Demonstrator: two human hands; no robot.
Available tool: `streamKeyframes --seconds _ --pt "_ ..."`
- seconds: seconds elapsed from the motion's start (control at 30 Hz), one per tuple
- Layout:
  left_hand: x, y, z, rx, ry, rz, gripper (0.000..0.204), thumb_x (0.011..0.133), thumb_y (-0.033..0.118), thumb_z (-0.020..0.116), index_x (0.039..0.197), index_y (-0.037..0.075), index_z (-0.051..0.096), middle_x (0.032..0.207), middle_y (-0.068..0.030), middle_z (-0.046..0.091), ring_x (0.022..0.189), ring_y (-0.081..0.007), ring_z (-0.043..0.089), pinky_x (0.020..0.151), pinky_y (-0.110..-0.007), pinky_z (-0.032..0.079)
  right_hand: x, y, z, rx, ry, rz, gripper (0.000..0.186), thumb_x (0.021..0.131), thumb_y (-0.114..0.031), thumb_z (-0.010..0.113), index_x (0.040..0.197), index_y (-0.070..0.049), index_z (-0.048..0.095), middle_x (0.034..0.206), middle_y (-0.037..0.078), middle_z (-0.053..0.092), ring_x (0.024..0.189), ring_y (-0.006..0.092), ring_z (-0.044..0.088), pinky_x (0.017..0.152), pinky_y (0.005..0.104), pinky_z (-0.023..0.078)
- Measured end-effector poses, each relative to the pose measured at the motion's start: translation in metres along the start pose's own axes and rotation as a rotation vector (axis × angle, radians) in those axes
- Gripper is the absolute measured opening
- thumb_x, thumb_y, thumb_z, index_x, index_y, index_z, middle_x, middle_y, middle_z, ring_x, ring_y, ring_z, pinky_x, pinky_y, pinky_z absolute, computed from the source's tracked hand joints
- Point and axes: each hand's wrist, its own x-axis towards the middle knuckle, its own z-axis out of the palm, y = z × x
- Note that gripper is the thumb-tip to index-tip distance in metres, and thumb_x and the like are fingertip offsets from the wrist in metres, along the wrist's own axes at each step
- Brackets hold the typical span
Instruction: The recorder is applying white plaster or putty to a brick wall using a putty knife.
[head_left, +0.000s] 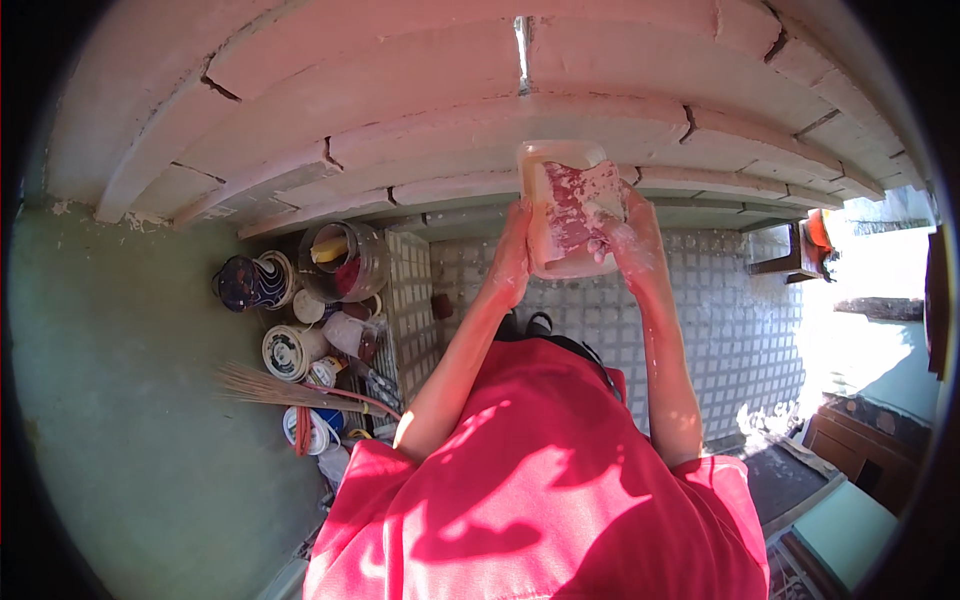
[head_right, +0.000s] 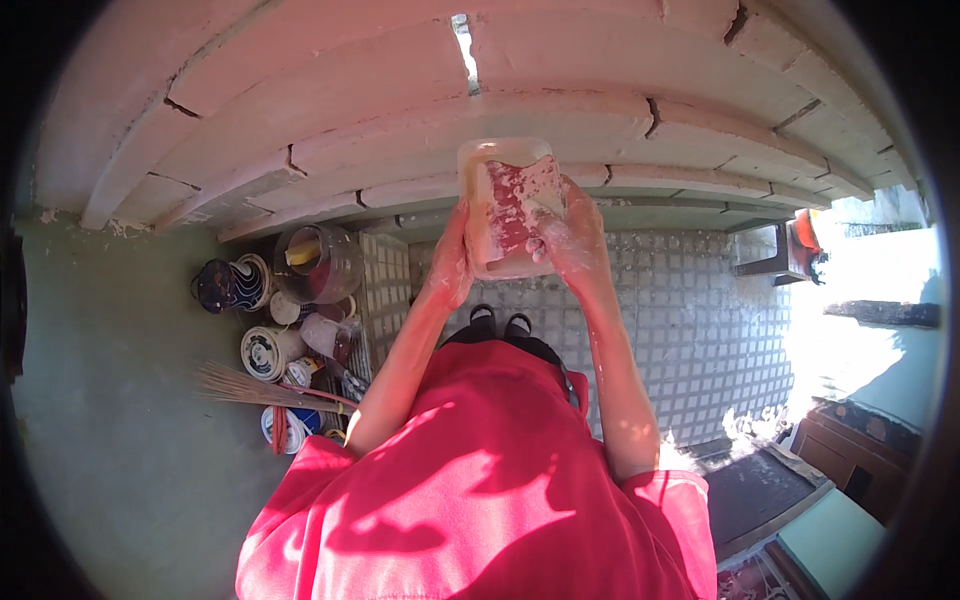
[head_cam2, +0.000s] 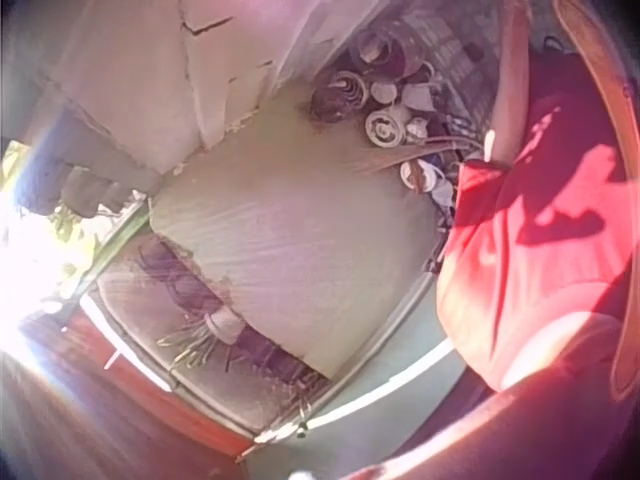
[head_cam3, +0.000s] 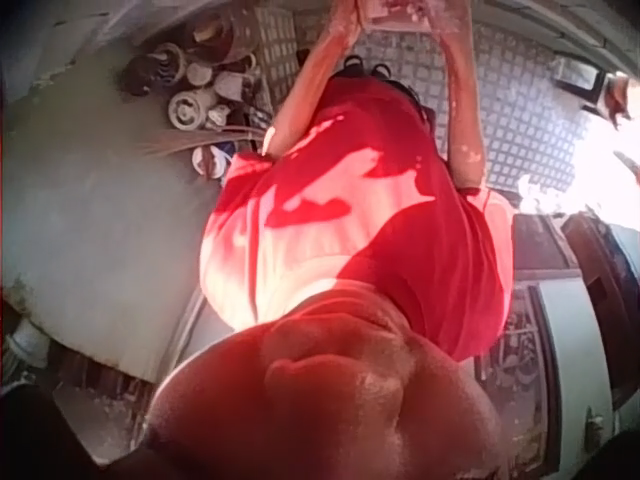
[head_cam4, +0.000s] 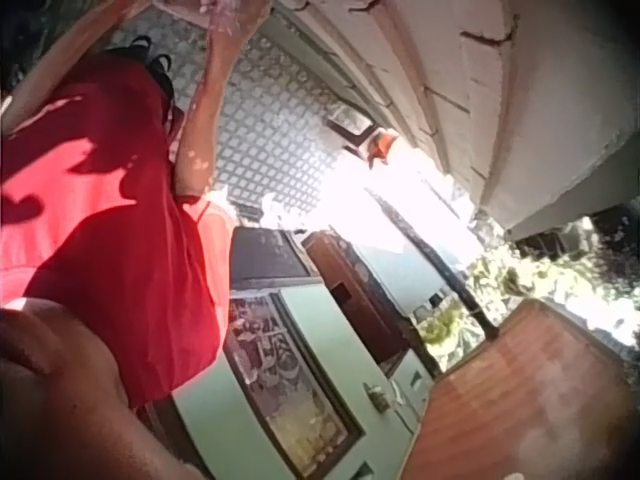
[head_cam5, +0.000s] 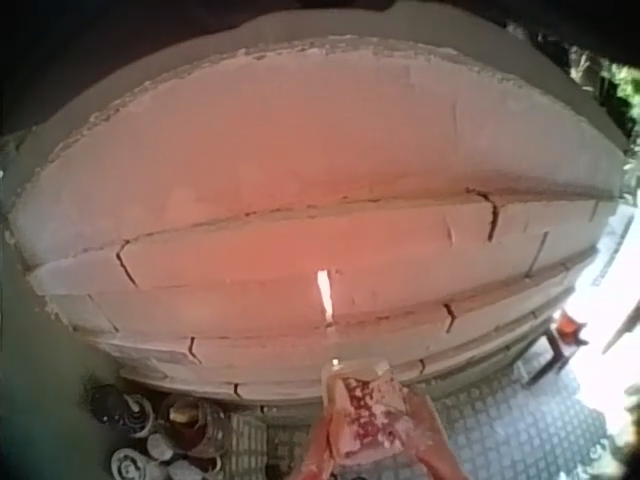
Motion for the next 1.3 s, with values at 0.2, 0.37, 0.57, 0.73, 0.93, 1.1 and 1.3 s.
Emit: streamKeyframes --seconds 0.2,0.37,0.57,0.73,0.93,1.1,1.3 --pt "-0.002 0.013 0.003 0.039 -0.043 -0.078 0.059 0.099 0.048 0.031 0.14 0.006 0.033 0.135 -0.0053 0.046 0.123 -0.0157 0.045 0.105 -0.034 0.033 -0.008 -0.005 0.004 0.073 -0.011 0.03 0.036 0.08 -0.001 0.053 0.116 0.006 0.052 0.079 0.006 0.061 0.051 0.01 0.052 0.044 0.0243 0.041" --pt "0.002 0.006 -0.01 0.078 -0.139 -0.099 0.056 0.098 0.051 0.032 0.134 0.008 0.034 0.13 -0.0056 0.047 0.12 -0.0155 0.045 0.101 -0.034 0.036 -0.014 -0.001 0.005 0.135 -0.018 0.049 0.033 0.08 -0.003 0.055 0.113 0.004 0.053 0.079 0.006 0.061 0.054 0.0102 0.053 0.044 0.023 0.04" --pt "0.001 0.006 0.007 0.14 -0.135 -0.124 0.053 0.097 0.053 0.033 0.129 0.011 0.035 0.124 -0.0046 0.048 0.113 -0.0139 0.048 0.092 -0.034 0.042 -0.008 0.01 -0.018 0.253 -0.037 0.157 0.034 0.081 -0.004 0.056 0.112 0.006 0.051 0.083 0.008 0.061 0.054 0.0119 0.055 0.044 0.0233 0.04" --pt "0.01 -0.005 0.023 0.128 -0.113 -0.12 0.056 0.096 0.056 0.032 0.133 0.014 0.033 0.124 -0.0031 0.048 0.111 -0.0117 0.049 0.089 -0.03 0.043 0.002 0.009 -0.05 0.354 -0.051 0.169 0.036 0.083 -0.007 0.058 0.116 0.003 0.05 0.08 0.007 0.061 0.054 0.0123 0.054 0.043 0.0237 0.039" --pt "0.009 0.0 0.065 -0.002 -0.045 -0.114 0.067 0.095 0.056 0.037 0.142 0.01 0.031 0.139 -0.0034 0.042 0.125 -0.0154 0.044 0.101 -0.033 0.038 0.003 -0.019 -0.1 0.387 -0.078 0.016 0.037 0.085 -0.01 0.057 0.119 0.001 0.048 0.085 0.007 0.06 0.053 0.0114 0.053 0.042 0.0229 0.037" --pt "0.024 -0.014 0.083 -0.04 -0.045 0.002 0.07 0.094 0.055 0.038 0.144 0.007 0.027 0.144 -0.005 0.037 0.13 -0.0169 0.039 0.106 -0.035 0.034 -0.009 -0.051 -0.108 0.502 -0.03 -0.079 0.034 0.086 -0.011 0.058 0.117 -0.001 0.048 0.084 0.005 0.059 0.053 0.0108 0.052 0.04 0.0228 0.036" --pt "0.034 -0.008 0.101 -0.071 -0.107 -0.052 0.069 0.093 0.056 0.041 0.142 0.007 0.032 0.138 -0.0065 0.045 0.125 -0.0185 0.046 0.1 -0.036 0.042 0.007 -0.116 -0.127 0.51 -0.003 -0.262 0.038 0.084 -0.013 0.06 0.119 -0.004 0.046 0.085 0.006 0.059 0.053 0.0136 0.054 0.036 0.0234 0.035"
